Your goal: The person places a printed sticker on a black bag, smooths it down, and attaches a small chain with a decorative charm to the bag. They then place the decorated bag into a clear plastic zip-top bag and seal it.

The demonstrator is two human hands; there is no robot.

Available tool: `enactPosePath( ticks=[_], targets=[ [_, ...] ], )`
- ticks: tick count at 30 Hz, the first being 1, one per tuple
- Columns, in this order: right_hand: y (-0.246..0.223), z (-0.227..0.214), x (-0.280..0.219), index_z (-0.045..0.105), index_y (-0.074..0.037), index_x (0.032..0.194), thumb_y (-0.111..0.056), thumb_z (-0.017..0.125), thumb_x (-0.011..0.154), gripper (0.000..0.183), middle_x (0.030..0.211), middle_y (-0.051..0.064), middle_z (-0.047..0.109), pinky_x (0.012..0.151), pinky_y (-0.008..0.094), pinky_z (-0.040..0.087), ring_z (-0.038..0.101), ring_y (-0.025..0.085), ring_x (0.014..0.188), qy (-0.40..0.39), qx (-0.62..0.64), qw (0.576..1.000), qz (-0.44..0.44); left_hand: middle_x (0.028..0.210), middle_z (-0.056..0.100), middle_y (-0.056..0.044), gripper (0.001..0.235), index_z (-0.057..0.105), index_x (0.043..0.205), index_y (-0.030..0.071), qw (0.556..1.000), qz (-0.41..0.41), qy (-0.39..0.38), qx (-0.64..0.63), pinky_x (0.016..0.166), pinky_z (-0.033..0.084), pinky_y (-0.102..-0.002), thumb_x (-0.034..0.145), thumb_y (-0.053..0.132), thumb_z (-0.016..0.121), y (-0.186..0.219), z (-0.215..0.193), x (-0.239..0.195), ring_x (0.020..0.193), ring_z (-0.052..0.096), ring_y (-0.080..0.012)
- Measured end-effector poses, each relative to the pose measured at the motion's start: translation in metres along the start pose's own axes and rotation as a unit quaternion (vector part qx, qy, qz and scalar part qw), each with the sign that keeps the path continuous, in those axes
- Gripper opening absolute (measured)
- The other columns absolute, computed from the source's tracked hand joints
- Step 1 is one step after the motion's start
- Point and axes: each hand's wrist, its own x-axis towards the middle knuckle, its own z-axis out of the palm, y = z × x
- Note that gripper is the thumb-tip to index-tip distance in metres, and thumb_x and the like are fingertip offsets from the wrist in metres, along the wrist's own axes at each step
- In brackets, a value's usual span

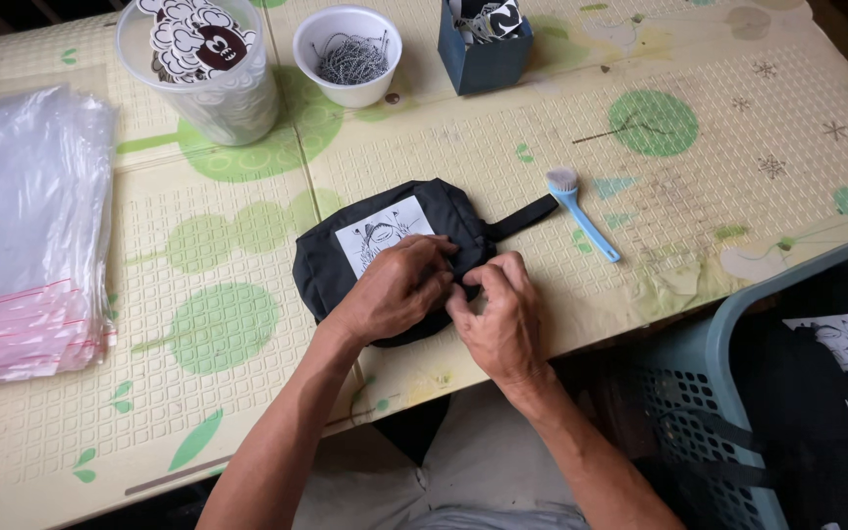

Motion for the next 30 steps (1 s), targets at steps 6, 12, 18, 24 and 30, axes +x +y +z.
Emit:
enactPosePath(
  ticks=[6, 12, 18, 24, 30],
  targets=[
    [-0.007, -0.004, 0.001, 0.056, -0.011, 0.089, -0.009, 0.065, 0.083, 0.011, 0.09, 0.005, 0.052, 0.066, 0.036, 0.056, 0.065, 0.027, 0.077, 0.024, -0.09, 0.99, -0.102, 0.114, 0.073, -0.023, 0.043, 0.064, 0.124, 0.01, 0.976, 0.106, 0.02, 0.191, 0.107, 0.041, -0.066, 0.082, 0.009, 0.072, 0.009, 0.009, -0.01, 0.122, 0.063, -0.0447],
    [0.008, -0.001, -0.005, 0.056, -0.009, 0.093, -0.008, 0.062, 0.091, 0.007, 0.085, 0.006, 0.052, 0.064, 0.035, 0.056, 0.066, 0.028, 0.078, -0.003, -0.078, 0.992, -0.102, 0.115, 0.073, -0.022, 0.029, 0.074, 0.116, 0.007, 0.954, 0.156, 0.049, 0.253, 0.104, 0.044, -0.065, 0.087, 0.009, 0.071, -0.015, 0.024, -0.009, 0.122, 0.064, -0.0429],
    [0.009, 0.003, -0.002, 0.053, -0.01, 0.092, -0.012, 0.062, 0.089, 0.009, 0.077, 0.009, 0.051, 0.059, 0.041, 0.055, 0.066, 0.034, 0.072, -0.022, -0.071, 0.996, -0.048, 0.112, 0.074, -0.02, 0.012, 0.071, 0.096, 0.006, 0.953, 0.161, 0.068, 0.246, 0.106, 0.043, -0.062, 0.085, 0.011, 0.069, -0.03, 0.031, -0.009, 0.12, 0.066, -0.0403],
    [0.012, 0.002, 0.001, 0.051, -0.009, 0.093, -0.014, 0.062, 0.09, 0.012, 0.074, 0.011, 0.054, 0.055, 0.047, 0.054, 0.066, 0.037, 0.068, -0.009, -0.069, 0.997, -0.011, 0.107, 0.074, -0.024, 0.009, 0.068, 0.092, 0.002, 0.962, 0.149, 0.055, 0.222, 0.101, 0.043, -0.065, 0.084, 0.006, 0.069, -0.03, 0.028, -0.005, 0.116, 0.067, -0.0428],
    [0.019, -0.004, 0.002, 0.055, -0.007, 0.095, -0.015, 0.062, 0.093, 0.011, 0.073, 0.014, 0.059, 0.057, 0.049, 0.053, 0.068, 0.039, 0.069, -0.045, -0.024, 0.998, 0.034, 0.11, 0.074, -0.022, 0.01, 0.068, 0.094, 0.004, 0.958, 0.177, 0.013, 0.226, 0.105, 0.04, -0.064, 0.083, 0.002, 0.068, -0.018, 0.019, -0.005, 0.119, 0.065, -0.0423]
  ],
)
